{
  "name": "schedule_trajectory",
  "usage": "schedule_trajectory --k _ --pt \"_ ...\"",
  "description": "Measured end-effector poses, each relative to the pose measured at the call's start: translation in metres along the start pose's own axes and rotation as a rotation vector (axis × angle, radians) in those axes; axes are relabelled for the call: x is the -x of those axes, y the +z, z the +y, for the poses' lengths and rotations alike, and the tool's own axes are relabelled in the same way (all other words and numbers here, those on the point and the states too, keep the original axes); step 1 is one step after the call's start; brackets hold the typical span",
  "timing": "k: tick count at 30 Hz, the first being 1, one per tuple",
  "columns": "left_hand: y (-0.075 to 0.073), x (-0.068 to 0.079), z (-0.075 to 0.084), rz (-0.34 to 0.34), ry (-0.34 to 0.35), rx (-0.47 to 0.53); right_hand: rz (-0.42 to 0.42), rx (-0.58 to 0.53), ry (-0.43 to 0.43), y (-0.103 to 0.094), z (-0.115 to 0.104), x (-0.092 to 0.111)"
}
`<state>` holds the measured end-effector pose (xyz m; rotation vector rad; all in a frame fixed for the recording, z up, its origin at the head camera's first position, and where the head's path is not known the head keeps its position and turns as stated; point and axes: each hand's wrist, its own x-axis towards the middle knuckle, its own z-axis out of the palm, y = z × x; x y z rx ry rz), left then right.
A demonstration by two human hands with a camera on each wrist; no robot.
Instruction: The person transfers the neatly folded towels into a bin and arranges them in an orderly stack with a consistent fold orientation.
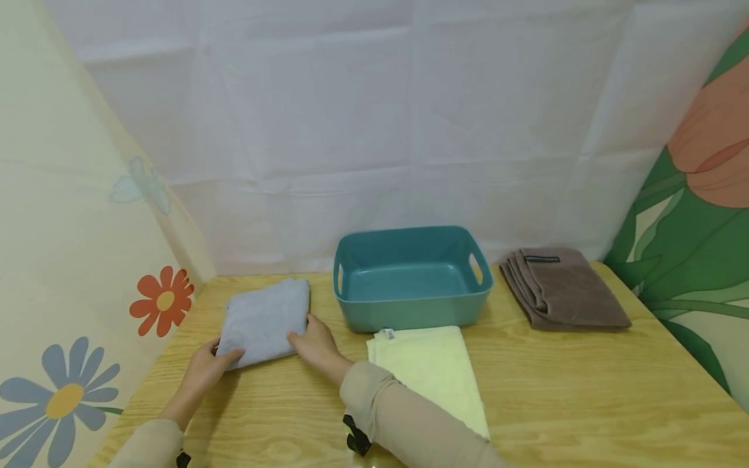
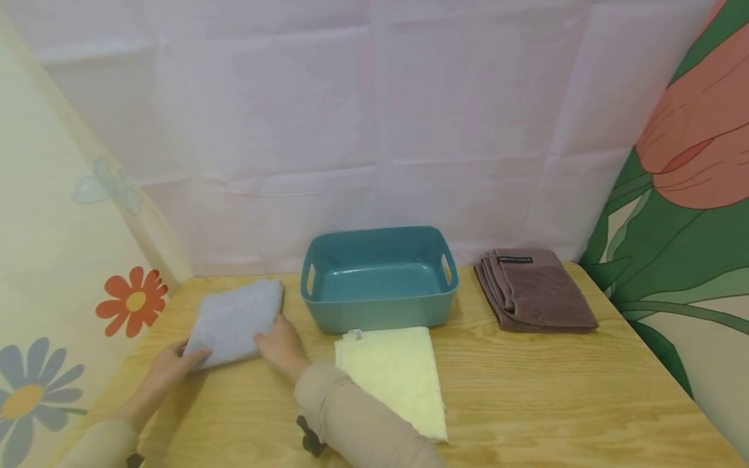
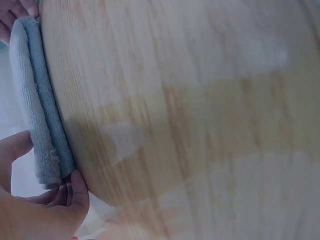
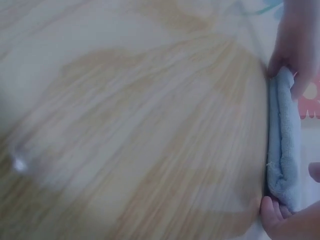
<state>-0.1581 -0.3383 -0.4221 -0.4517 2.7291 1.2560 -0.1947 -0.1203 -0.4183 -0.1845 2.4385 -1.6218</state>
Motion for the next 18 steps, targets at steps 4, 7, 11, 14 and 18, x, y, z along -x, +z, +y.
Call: schedule_trajectory --k 4,7,11,14,18 --pt "-0.0004 -0.0005 -0.0014 -0.009 0.002 -0.059 0.006 0.008 -0.022 -0.0021 0.0014 0.0006" --pt "-0.0002 -0.0009 -0.0023 -0.024 -0.003 -0.084 0.012 0.017 -0.044 -0.0026 0.0033 0.0002" --pt "0.0004 -0.0007 -0.0029 -0.038 -0.010 -0.091 0.030 0.022 -0.061 -0.0022 0.0068 -0.0018" --pt "0.0005 -0.0005 -0.0040 -0.043 -0.010 -0.092 0.045 0.011 -0.066 -0.0015 0.0089 -0.0038" --pt "-0.0010 -0.0006 -0.0064 -0.039 -0.010 -0.095 0.043 -0.010 -0.076 0.0009 0.0100 -0.0053"
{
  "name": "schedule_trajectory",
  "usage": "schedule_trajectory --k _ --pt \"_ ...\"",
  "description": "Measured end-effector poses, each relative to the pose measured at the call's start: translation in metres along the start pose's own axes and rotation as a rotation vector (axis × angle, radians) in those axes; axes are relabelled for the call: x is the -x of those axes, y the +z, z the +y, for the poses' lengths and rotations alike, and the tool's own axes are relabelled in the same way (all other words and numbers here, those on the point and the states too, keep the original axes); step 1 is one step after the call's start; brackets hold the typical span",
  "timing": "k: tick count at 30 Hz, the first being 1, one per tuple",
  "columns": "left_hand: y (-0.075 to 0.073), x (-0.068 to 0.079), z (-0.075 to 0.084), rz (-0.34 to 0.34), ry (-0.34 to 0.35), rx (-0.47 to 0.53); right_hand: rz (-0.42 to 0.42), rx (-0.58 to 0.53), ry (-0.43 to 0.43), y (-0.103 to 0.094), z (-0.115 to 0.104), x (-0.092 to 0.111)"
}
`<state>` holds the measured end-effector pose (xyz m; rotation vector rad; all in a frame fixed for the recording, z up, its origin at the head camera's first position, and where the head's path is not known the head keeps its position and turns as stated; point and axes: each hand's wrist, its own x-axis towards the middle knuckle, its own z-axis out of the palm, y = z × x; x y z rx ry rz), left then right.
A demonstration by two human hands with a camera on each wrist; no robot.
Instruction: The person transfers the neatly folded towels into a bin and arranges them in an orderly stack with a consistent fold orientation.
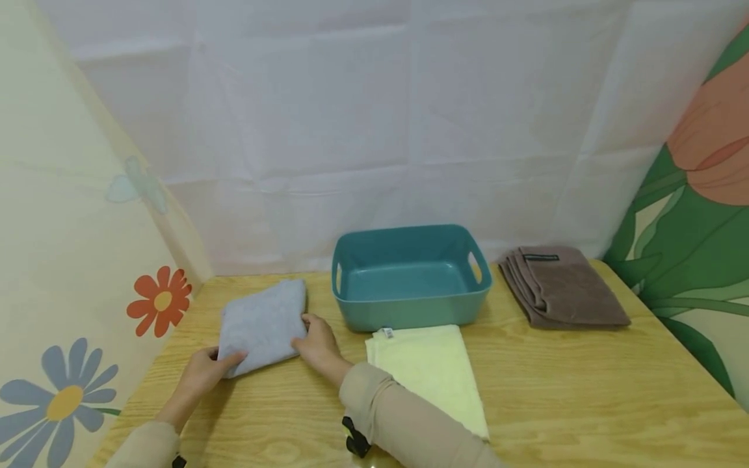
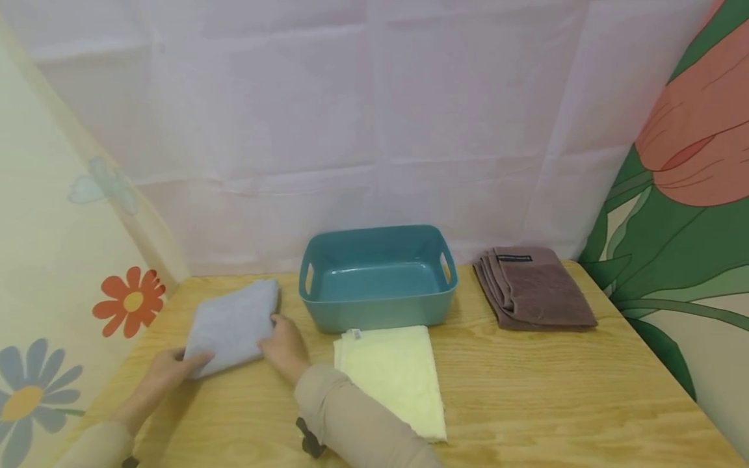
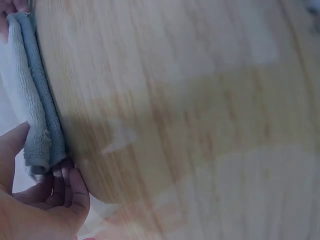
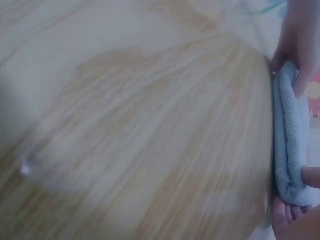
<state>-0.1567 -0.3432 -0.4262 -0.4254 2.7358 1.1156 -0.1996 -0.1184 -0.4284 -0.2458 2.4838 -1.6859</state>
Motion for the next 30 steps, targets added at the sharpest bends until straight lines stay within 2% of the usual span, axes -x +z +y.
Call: schedule_trajectory --k 6,11,15,22,30 --pt "-0.008 0.001 0.001 0.017 0.037 0.001 0.004 0.017 -0.043 0.003 0.000 -0.002" --pt "-0.017 0.006 0.007 0.022 0.077 -0.025 0.012 0.131 -0.147 0.001 -0.001 -0.004" --pt "-0.017 0.011 0.011 0.003 0.079 -0.019 0.000 0.199 -0.196 -0.002 -0.002 -0.003" --pt "-0.014 0.023 0.007 0.005 0.056 0.009 -0.074 0.198 -0.171 -0.006 -0.009 0.006" --pt "-0.019 0.032 0.010 -0.013 0.044 0.007 -0.093 0.187 -0.181 -0.014 -0.017 0.014"
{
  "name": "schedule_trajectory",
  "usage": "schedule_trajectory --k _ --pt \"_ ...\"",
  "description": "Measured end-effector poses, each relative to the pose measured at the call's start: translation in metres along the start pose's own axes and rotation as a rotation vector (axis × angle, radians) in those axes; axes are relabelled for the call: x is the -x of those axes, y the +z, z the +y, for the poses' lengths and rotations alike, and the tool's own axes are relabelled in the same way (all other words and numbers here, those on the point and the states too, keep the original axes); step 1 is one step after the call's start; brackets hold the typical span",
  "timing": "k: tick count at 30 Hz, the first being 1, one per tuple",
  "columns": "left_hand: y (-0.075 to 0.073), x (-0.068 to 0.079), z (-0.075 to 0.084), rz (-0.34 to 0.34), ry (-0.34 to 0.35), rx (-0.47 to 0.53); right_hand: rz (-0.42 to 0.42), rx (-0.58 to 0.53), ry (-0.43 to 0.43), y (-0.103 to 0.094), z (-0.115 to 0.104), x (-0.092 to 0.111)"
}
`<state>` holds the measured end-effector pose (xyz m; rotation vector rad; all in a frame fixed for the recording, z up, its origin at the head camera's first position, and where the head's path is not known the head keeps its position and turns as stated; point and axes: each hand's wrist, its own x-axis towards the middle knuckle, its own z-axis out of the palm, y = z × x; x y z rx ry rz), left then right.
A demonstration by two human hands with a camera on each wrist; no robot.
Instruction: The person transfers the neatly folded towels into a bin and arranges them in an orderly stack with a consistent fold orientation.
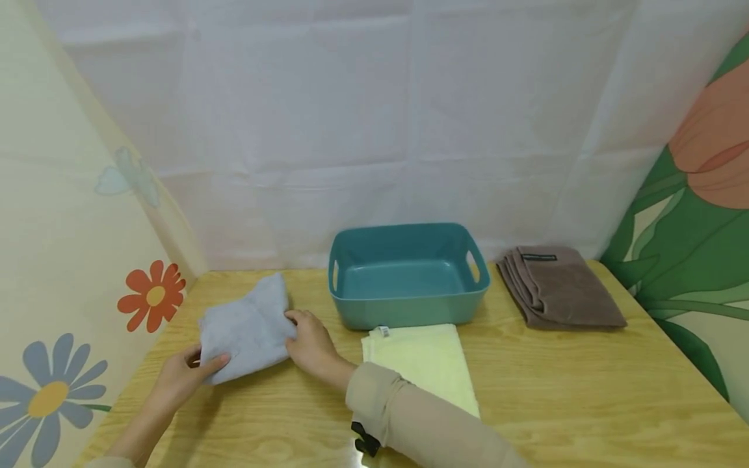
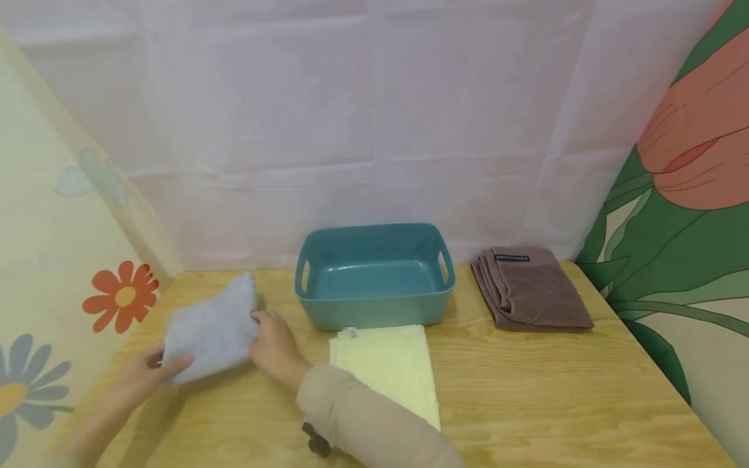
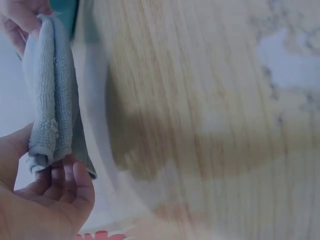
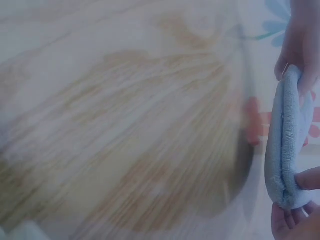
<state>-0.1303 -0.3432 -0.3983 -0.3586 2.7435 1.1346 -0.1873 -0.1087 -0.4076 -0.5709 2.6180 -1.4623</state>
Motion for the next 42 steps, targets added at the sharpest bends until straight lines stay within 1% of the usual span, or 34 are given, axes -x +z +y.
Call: schedule_trajectory --k 4,11,16,22,29,32,34,37,42 --pt "-0.002 0.005 0.002 0.007 0.012 -0.004 -0.022 0.015 -0.027 -0.006 -0.004 0.004" --pt "-0.003 0.019 0.009 0.026 0.047 -0.007 -0.072 0.030 -0.040 -0.020 -0.013 0.017" --pt "-0.003 0.026 0.014 0.016 0.048 -0.005 -0.090 0.054 -0.061 -0.028 -0.016 0.027" --pt "0.000 0.035 0.020 -0.030 0.009 0.044 -0.103 0.054 -0.078 -0.036 -0.016 0.040" --pt "-0.002 0.043 0.022 -0.131 -0.087 0.067 -0.121 0.039 -0.094 -0.043 -0.016 0.054" --pt "-0.001 0.047 0.026 -0.153 -0.104 0.077 -0.130 0.032 -0.100 -0.046 -0.016 0.059" --pt "0.000 0.050 0.029 -0.151 -0.102 0.072 -0.140 0.033 -0.108 -0.049 -0.016 0.063" --pt "0.003 0.056 0.033 -0.135 -0.079 0.075 -0.157 0.045 -0.115 -0.053 -0.016 0.071" --pt "0.010 0.065 0.038 -0.120 -0.012 0.098 -0.168 0.051 -0.133 -0.060 -0.016 0.085"
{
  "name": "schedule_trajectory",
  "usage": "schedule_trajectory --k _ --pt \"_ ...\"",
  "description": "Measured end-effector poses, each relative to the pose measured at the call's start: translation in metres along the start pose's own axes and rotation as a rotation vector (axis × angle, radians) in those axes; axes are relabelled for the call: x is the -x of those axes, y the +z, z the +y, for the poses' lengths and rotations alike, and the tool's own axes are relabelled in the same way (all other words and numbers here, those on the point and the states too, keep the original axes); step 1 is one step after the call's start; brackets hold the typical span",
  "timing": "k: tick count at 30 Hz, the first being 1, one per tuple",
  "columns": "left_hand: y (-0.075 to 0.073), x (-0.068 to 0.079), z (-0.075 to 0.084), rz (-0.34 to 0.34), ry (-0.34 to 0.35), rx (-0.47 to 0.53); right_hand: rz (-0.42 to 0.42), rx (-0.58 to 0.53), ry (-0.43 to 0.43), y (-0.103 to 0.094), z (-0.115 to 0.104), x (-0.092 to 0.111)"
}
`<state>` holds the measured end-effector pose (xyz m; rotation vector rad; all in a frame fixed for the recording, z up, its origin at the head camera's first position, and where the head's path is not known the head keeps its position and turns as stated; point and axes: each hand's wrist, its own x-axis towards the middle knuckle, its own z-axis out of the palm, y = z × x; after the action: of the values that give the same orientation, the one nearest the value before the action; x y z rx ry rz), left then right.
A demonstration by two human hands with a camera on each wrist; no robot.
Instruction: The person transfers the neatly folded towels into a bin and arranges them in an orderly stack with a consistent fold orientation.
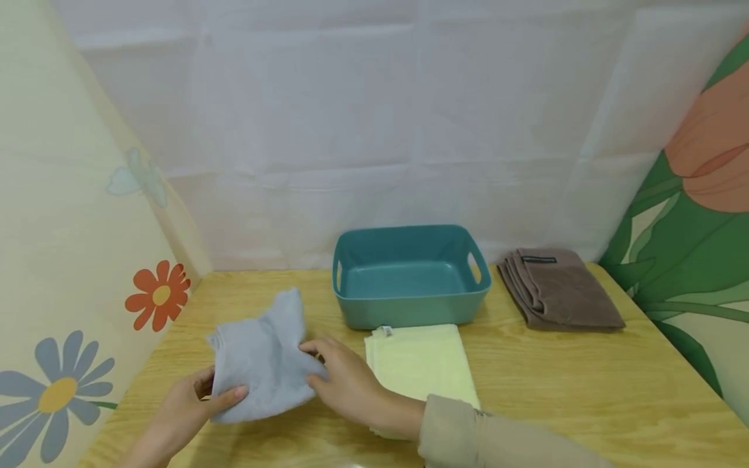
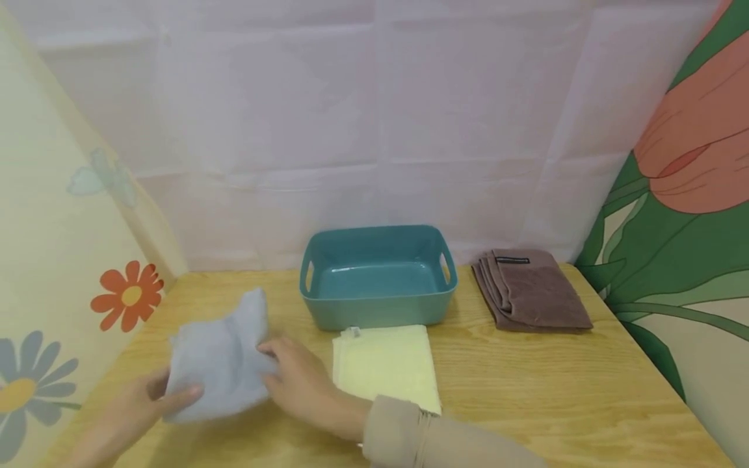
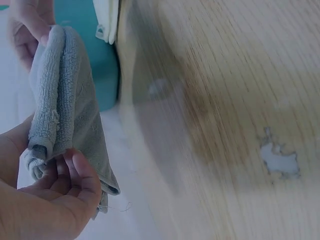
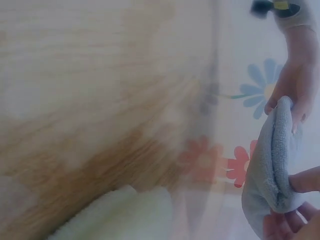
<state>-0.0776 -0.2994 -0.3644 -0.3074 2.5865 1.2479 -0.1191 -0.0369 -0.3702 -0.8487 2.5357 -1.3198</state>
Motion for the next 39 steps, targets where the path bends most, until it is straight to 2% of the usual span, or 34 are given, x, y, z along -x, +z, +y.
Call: schedule_trajectory --k 4,14,20,24,30,39 --pt "0.006 0.005 0.003 0.005 0.020 0.006 0.015 -0.034 0.000 -0.005 0.000 0.012" --pt "0.019 0.013 0.013 0.013 0.009 0.021 0.059 -0.065 -0.060 -0.021 0.002 0.037" --pt "0.027 0.017 0.021 0.011 -0.019 0.029 0.056 -0.094 -0.056 -0.026 0.006 0.048" --pt "0.033 0.018 0.024 0.000 -0.014 0.057 0.057 -0.117 -0.046 -0.028 0.009 0.056" --pt "0.043 0.022 0.027 -0.012 0.035 0.083 0.065 -0.136 -0.052 -0.032 0.017 0.069" --pt "0.054 0.022 0.027 -0.122 0.124 0.133 0.098 -0.137 -0.079 -0.037 0.027 0.087"
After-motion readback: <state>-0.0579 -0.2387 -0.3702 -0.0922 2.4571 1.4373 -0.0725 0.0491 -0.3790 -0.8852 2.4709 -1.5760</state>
